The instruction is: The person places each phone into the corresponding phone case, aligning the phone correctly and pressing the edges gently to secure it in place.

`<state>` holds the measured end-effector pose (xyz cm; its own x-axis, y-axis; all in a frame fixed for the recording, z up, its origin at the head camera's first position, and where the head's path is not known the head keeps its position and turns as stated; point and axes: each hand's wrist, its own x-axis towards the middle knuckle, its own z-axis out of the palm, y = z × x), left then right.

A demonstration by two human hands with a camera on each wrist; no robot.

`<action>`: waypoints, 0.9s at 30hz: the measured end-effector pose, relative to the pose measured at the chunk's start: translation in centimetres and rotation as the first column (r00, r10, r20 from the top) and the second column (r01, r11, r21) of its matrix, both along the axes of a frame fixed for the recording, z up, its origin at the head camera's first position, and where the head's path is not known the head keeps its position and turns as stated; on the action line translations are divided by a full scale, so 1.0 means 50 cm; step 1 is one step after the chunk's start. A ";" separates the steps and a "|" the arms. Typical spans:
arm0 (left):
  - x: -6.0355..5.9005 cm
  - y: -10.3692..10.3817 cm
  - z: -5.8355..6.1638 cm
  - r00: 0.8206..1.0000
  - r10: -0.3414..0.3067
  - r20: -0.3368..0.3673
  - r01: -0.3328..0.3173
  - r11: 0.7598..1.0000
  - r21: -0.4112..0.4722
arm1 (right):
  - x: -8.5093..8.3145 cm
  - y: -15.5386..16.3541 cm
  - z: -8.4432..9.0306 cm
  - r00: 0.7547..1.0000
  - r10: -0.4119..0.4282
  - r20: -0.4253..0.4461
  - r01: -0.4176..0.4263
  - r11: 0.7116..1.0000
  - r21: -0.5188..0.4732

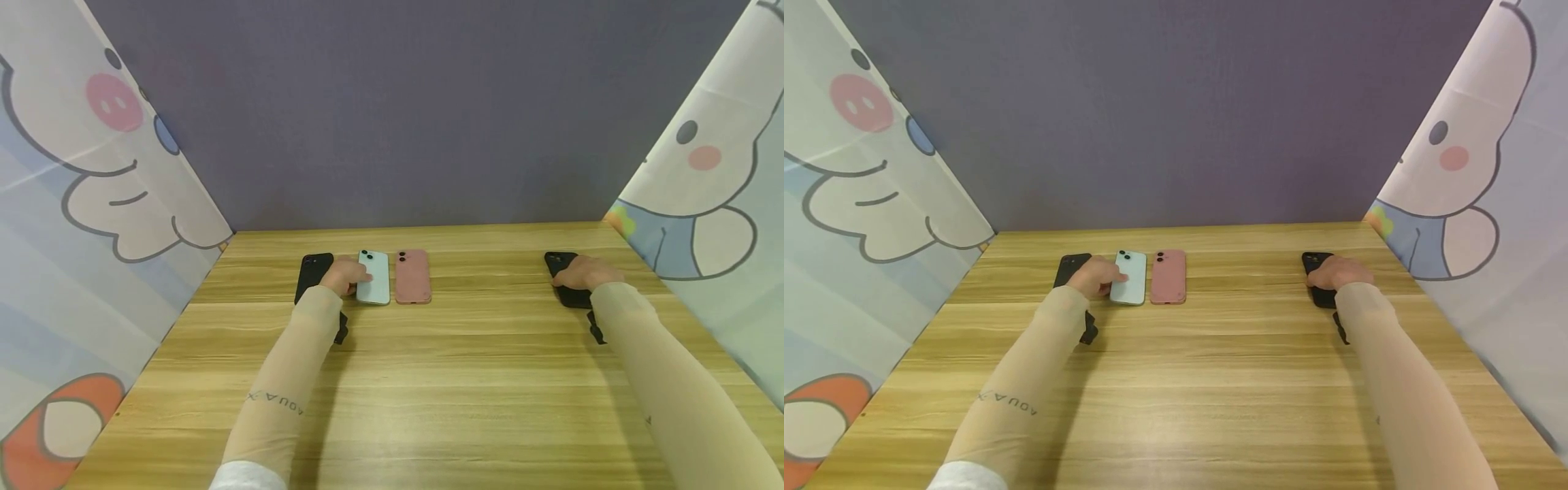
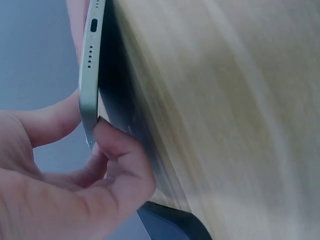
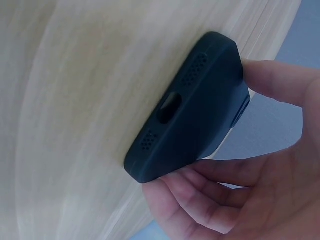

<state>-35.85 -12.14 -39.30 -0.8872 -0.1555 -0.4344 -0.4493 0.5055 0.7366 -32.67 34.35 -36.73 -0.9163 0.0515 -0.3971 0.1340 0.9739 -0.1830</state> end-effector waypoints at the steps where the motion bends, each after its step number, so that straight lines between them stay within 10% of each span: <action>1: 0.001 -0.003 0.001 1.000 0.003 0.001 -0.003 1.000 0.026 | 0.000 0.000 0.000 1.000 0.000 0.000 0.000 1.000 -0.001; 27: 0.010 -0.030 -0.013 0.999 0.018 -0.038 -0.006 0.959 0.282 | -0.003 0.008 -0.010 0.999 0.005 -0.040 -0.004 1.000 0.015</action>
<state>-35.37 -13.66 -39.97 -0.9037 -0.0426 -0.4261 -0.4211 0.2697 0.8660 -32.80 34.73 -37.21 -0.9316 0.0530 -0.3595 0.1224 0.9773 -0.1731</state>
